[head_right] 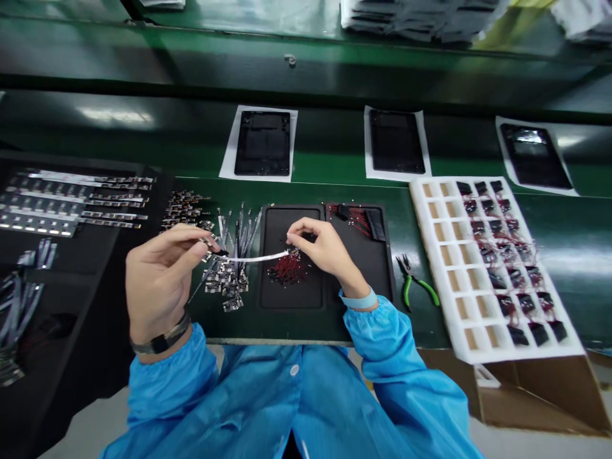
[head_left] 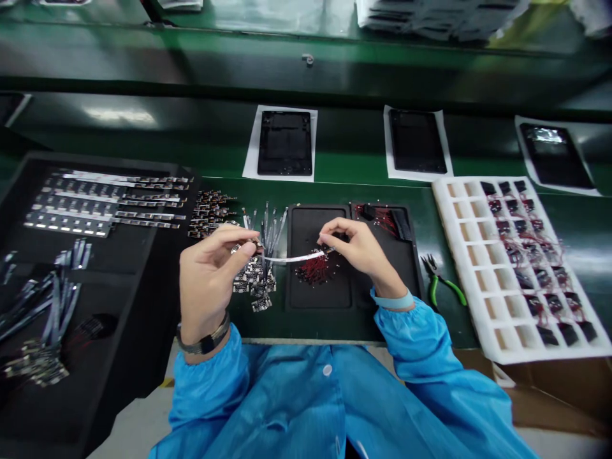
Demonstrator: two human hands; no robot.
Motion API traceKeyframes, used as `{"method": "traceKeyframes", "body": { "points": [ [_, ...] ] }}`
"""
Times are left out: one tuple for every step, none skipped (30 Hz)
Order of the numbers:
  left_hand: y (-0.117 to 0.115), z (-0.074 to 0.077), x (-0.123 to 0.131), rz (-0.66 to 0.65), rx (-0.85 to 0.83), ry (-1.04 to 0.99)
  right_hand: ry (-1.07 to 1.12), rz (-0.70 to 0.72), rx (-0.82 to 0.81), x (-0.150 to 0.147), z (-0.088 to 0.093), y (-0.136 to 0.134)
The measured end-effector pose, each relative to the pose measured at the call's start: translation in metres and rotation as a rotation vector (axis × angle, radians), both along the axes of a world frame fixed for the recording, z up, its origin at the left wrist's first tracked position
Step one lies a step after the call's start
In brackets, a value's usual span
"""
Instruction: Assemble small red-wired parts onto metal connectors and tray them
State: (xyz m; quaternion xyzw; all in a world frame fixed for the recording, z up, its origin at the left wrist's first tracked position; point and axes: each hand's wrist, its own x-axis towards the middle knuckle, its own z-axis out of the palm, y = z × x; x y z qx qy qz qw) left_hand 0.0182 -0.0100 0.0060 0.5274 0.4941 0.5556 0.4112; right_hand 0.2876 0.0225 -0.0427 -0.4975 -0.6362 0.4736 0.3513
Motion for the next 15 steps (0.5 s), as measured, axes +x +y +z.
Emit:
{"method": "traceKeyframes", "body": {
  "points": [
    [0.001,0.003,0.002,-0.042,-0.024,0.038,0.026,-0.008,-0.004,0.003,0.004,0.000],
    [0.001,0.006,0.005,-0.080,-0.054,0.082,0.031,-0.021,0.005,0.007,0.009,-0.001],
    [0.003,0.008,0.008,-0.112,-0.084,0.126,0.020,-0.034,0.021,0.012,0.014,-0.002],
    [0.004,0.009,0.012,-0.143,-0.112,0.167,0.005,-0.049,0.038,0.016,0.019,-0.004],
    [0.006,0.010,0.016,-0.170,-0.134,0.196,-0.005,-0.061,0.051,0.020,0.024,-0.005],
    [0.008,0.010,0.021,-0.195,-0.148,0.210,-0.012,-0.067,0.060,0.023,0.029,-0.008],
    [0.010,0.010,0.026,-0.222,-0.161,0.215,-0.020,-0.061,0.067,0.025,0.034,-0.010],
    [0.012,0.010,0.031,-0.252,-0.168,0.214,-0.029,-0.038,0.069,0.026,0.038,-0.013],
    [0.013,0.009,0.036,-0.282,-0.172,0.214,-0.038,0.003,0.068,0.025,0.042,-0.016],
    [0.015,0.009,0.040,-0.315,-0.172,0.217,-0.045,0.059,0.065,0.023,0.044,-0.018],
    [0.016,0.008,0.043,-0.349,-0.170,0.226,-0.050,0.121,0.058,0.020,0.046,-0.020],
    [0.017,0.007,0.046,-0.383,-0.171,0.239,-0.050,0.176,0.048,0.016,0.047,-0.021],
    [0.018,0.006,0.049,-0.409,-0.170,0.249,-0.047,0.213,0.035,0.012,0.046,-0.022],
    [0.019,0.006,0.050,-0.428,-0.170,0.255,-0.043,0.230,0.022,0.009,0.046,-0.022],
    [0.019,0.005,0.052,-0.442,-0.172,0.259,-0.040,0.232,0.009,0.007,0.045,-0.022]
  ]
}}
